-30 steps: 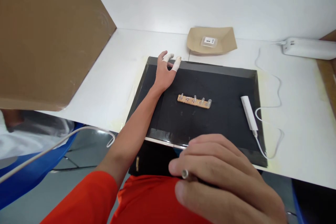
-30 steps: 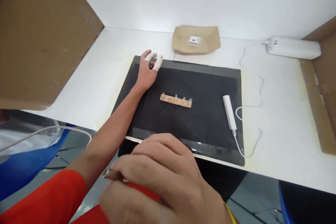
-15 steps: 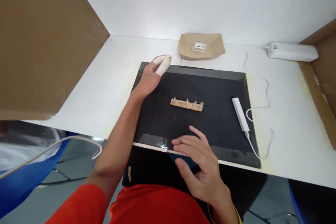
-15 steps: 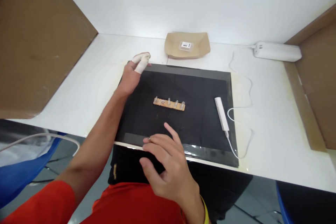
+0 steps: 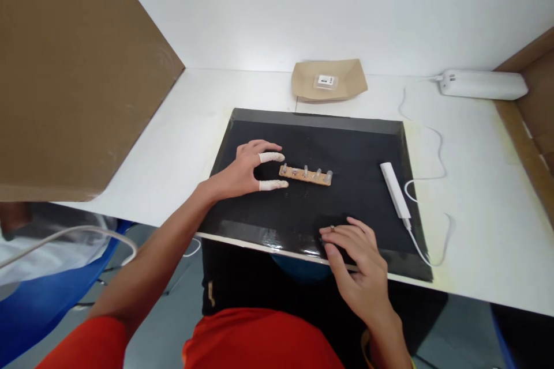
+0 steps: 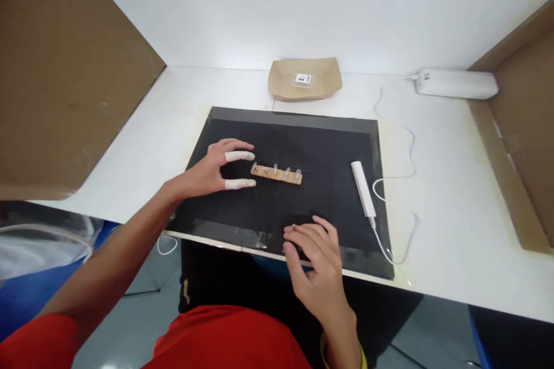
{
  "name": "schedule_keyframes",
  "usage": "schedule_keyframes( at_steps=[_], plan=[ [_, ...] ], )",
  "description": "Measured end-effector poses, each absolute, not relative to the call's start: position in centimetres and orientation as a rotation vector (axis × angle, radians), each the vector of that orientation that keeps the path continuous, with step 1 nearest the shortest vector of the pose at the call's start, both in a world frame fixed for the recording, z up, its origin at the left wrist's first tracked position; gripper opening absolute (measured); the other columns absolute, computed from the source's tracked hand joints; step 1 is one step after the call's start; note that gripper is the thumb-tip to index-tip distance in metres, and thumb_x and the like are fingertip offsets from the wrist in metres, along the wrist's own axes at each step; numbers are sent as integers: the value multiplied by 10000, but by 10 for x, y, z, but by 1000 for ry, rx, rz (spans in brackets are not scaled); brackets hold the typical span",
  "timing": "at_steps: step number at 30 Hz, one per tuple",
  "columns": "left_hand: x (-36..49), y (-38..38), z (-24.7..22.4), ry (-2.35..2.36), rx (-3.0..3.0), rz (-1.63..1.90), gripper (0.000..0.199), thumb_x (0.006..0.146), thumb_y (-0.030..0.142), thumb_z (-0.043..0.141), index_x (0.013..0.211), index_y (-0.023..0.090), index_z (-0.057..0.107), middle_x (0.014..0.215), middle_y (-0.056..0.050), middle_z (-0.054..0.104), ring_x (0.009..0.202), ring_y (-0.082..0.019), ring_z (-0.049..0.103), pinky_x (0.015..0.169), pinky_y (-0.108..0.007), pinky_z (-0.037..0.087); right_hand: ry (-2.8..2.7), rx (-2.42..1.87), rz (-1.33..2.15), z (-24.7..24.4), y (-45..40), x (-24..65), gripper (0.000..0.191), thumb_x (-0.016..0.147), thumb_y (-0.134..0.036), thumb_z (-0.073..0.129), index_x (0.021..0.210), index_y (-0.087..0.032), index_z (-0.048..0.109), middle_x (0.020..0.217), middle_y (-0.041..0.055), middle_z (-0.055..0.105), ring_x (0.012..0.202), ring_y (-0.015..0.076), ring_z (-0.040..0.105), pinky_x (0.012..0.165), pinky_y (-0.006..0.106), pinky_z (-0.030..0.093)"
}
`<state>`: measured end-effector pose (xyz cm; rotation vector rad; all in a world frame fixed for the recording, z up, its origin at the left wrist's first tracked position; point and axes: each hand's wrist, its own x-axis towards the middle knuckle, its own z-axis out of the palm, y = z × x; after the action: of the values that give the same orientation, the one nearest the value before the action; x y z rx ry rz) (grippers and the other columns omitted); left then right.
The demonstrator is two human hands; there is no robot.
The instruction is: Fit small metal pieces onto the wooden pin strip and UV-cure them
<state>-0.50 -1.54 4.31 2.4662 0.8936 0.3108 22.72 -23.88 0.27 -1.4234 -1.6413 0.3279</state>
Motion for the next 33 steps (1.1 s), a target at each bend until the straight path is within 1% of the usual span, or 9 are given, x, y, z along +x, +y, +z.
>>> schedule_keyframes(
  at_steps=[5,8,12,16,23,27,29,33],
  plan=[
    [2,-11,33,914,2472,270,290,918,433,808,1161,286,752,1507,-60,646,1486,-319,483,1233,-561,229,-1647,-1422,323,-4,-244,227,146,962,-138,638,1034,-244,709,990,3,805,911,160,756,1092,438,477],
    [4,-11,30,895,2462,271,218,938,400,791,1135,308,782,1502,-39,658,1495,-310,484,1230,-548,207,-1661,-1416,312,-4,-244,228,145,959,-142,637,1025,-248,710,977,4,810,895,168,761,1072,447,489],
    [4,-10,23,873,2456,329,183,960,355,762,1137,324,800,1456,-33,694,1470,-298,527,1216,-534,241,-1692,-1416,292,-4,-242,226,145,944,-151,649,1025,-255,709,969,5,815,885,186,768,1036,468,512],
    [4,-7,16,888,2444,414,131,961,335,760,1076,328,822,1375,-34,743,1418,-298,580,1188,-543,278,-1712,-1404,284,-5,-242,226,157,933,-146,658,1036,-255,706,967,9,815,880,193,768,1015,476,523],
    [6,-7,12,877,2483,475,118,963,301,760,1056,321,830,1314,-33,773,1344,-274,640,1157,-505,303,-1733,-1397,265,-6,-242,227,174,938,-144,659,1066,-253,702,984,19,817,898,200,762,995,482,531],
    [8,-13,13,886,2524,536,95,952,253,752,972,302,831,1269,-26,792,1323,-269,645,1152,-523,275,-1757,-1397,262,-6,-241,226,167,939,-149,664,1069,-247,700,993,21,816,906,198,754,995,482,526],
    [9,-17,15,877,2579,575,132,957,218,725,934,297,828,1233,-22,805,1305,-264,649,1158,-540,247,-1764,-1394,256,-7,-241,226,171,937,-150,668,1074,-246,702,997,21,817,904,198,751,989,482,530],
    [6,-24,22,850,2689,670,153,973,209,693,933,293,814,1196,-13,816,1257,-261,670,1152,-554,227,-1768,-1392,240,-8,-239,225,177,940,-152,667,1084,-245,709,1000,25,819,901,204,754,971,479,549]
  ],
)
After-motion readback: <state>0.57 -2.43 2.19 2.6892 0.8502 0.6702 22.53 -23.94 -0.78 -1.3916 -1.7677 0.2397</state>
